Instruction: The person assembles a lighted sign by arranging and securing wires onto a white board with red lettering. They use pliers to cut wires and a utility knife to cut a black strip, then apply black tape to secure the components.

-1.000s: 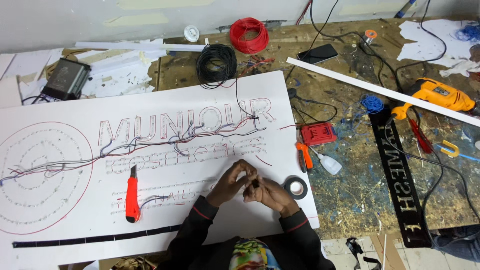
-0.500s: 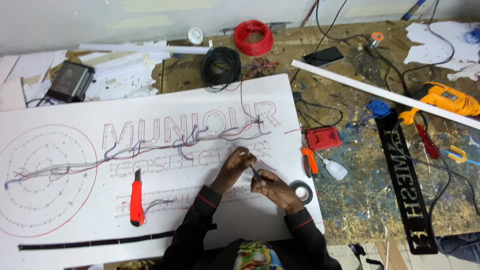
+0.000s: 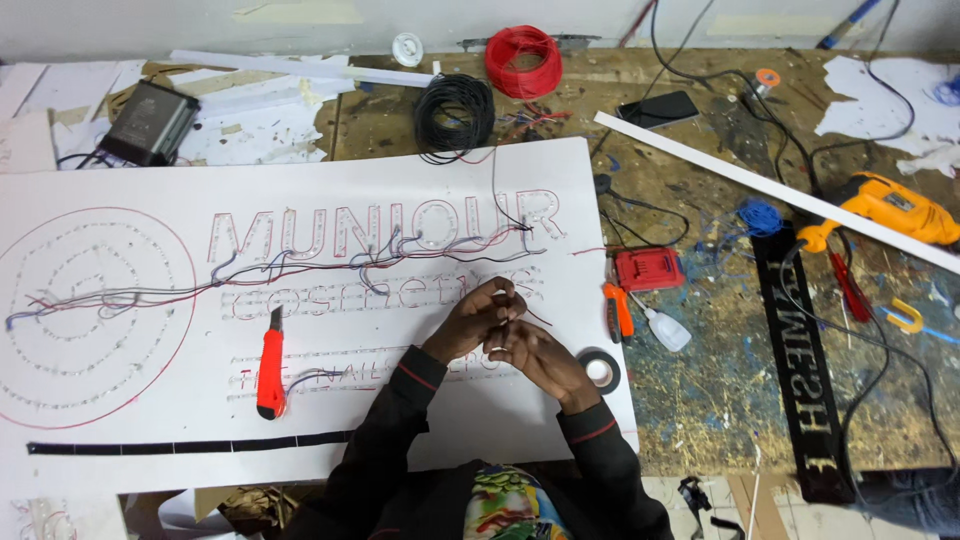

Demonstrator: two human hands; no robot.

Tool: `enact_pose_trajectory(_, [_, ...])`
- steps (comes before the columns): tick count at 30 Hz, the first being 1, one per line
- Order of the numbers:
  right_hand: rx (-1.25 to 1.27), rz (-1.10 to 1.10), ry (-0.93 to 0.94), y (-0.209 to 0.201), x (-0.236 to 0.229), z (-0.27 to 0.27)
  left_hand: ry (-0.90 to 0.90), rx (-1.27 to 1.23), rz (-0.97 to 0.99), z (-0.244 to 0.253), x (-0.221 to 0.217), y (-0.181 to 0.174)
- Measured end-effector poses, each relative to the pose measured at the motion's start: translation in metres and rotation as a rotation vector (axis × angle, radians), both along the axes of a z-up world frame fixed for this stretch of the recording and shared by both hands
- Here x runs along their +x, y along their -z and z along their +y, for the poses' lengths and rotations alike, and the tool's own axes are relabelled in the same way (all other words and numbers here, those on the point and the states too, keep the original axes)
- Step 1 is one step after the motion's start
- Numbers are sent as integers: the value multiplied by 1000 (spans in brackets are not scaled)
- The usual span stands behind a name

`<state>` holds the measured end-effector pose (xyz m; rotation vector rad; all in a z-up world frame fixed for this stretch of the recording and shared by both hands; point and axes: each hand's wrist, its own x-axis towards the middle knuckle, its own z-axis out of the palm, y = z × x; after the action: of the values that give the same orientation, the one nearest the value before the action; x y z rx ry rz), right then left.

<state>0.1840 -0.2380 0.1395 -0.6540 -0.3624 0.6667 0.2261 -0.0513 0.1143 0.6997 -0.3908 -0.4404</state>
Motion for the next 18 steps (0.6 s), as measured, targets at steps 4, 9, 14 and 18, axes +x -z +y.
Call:
enact_pose_trajectory(4, [-60,95,104,-3,-5,-5,-6,21,-49,-5,-4,-8])
enact_pose_trajectory(9, [-190,295,185,49,30,-24,-118,50,-71,-17,19,-14])
enact_pose_trajectory(14, [-826,119,624,63,87,-39,-561,1087,-652,-21,76,10])
enact_pose_trajectory(18, [-906,110,712,78,114,-40,-618,1401,-990,-27,113,41])
